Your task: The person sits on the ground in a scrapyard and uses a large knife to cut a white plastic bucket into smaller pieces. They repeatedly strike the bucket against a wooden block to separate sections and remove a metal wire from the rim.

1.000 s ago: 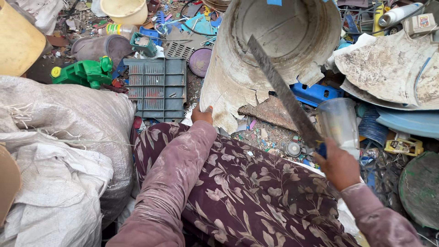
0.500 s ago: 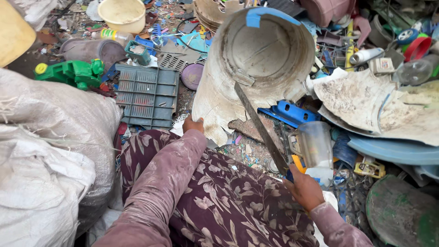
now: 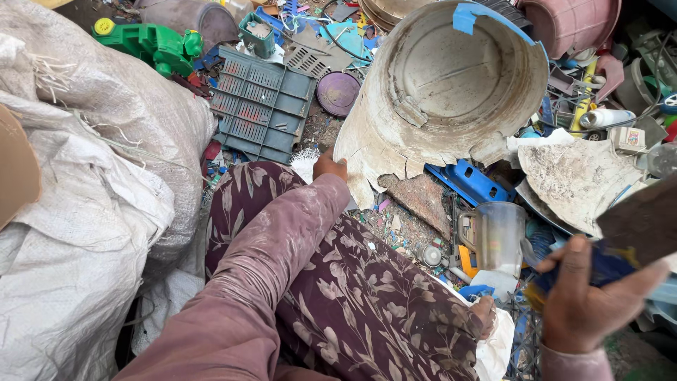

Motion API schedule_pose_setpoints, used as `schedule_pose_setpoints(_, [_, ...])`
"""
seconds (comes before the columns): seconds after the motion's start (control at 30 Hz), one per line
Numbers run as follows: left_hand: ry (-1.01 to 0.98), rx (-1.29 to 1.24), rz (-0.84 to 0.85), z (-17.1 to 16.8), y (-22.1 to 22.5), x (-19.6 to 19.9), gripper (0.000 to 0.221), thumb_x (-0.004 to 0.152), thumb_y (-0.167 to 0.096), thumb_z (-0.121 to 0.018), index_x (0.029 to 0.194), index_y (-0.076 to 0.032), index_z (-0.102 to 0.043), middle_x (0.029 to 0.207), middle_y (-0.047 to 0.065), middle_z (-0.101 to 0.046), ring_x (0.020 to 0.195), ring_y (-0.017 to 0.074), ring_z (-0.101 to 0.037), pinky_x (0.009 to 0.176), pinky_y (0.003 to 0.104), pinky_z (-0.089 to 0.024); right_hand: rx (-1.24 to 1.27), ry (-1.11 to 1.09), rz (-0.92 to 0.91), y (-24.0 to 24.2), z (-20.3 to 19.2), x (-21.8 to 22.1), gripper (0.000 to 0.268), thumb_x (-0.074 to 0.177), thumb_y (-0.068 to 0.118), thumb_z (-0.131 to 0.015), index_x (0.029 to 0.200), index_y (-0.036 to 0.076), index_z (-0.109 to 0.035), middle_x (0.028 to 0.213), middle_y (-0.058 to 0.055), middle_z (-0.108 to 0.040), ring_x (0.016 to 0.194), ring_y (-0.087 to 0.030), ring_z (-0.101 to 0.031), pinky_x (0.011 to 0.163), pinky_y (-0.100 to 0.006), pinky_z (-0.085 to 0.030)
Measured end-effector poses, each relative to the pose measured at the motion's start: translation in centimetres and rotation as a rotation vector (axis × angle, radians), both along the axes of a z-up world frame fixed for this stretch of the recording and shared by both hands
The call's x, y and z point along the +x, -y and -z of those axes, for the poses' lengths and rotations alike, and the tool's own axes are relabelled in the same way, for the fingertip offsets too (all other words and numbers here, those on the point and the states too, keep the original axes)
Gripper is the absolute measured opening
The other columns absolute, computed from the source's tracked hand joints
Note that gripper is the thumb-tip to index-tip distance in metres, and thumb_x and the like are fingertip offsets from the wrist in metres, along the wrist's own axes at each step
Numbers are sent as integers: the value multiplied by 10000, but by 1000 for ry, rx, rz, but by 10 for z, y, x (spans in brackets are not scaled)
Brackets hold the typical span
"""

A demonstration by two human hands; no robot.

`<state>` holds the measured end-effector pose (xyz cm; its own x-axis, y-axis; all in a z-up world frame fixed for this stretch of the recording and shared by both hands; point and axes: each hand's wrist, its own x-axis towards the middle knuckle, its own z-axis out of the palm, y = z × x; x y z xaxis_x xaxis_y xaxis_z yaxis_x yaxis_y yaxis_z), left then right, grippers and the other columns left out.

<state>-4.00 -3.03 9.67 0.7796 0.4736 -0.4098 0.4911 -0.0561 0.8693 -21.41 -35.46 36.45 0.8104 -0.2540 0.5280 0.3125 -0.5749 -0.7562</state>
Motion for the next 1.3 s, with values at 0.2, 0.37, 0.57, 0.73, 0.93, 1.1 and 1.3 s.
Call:
schedule_pose_setpoints(0.2, [-39,-6,0,-2,1,-3,445,891,-120,-693,1317,-247,-677,1152,109,-749,1027,305,-730,893,390,-561,-777,-710,-164,0,155,-36,539,937,315,-640,1336,7,-450,761,-263,-709,696,-455,-693,639,-544,-534])
schedule_pose_setpoints(0.37, [-22,46,19,-1,-7,9,344,908,-142,-722,1248,-191,-724,1121,136,-761,1011,321,-732,885,404,-566,-416,-1228,-173,21,160,-28,482,886,288,-714,1288,86,-543,668,-141,-736,483,-235,-699,504,-387,-546])
schedule_pose_setpoints(0.57, [17,-74,-26,2,3,4,379,886,-116,-718,1256,-197,-717,1109,121,-769,994,308,-751,864,386,-576,-191,-1095,-145,-10,104,-34,409,901,267,-732,1222,93,-547,608,-99,-668,423,-192,-634,425,-342,-496])
schedule_pose_setpoints(0.73, [-25,-107,1,1,3,-8,361,879,-123,-737,1239,-130,-718,1124,130,-763,1011,310,-748,877,384,-569,-68,-796,-149,-33,48,-16,218,948,190,-686,988,3,-580,665,-82,-654,494,-155,-614,456,-303,-472])
schedule_pose_setpoints(0.93, [103,-98,64,3,6,-34,377,842,-93,-743,1218,-88,-719,1099,148,-770,1028,304,-754,879,387,-575,90,-168,-243,-45,-23,5,227,1100,62,-598,1232,18,-419,795,-80,-636,614,-132,-631,563,-272,-541])
schedule_pose_setpoints(1.1, [-31,-92,60,-2,7,-41,349,870,-107,-729,1218,-113,-710,1101,136,-760,1021,325,-742,873,407,-570,190,93,-229,-32,3,13,534,1166,56,-592,1560,23,-233,817,-71,-619,635,-124,-613,609,-266,-565])
schedule_pose_setpoints(1.3, [19,22,65,6,6,-40,390,845,-82,-726,1230,-144,-724,1096,160,-760,1030,344,-729,880,415,-568,-851,-867,-257,5,137,-25,391,970,287,-622,1239,36,-492,713,-138,-720,581,-252,-679,577,-422,-558])
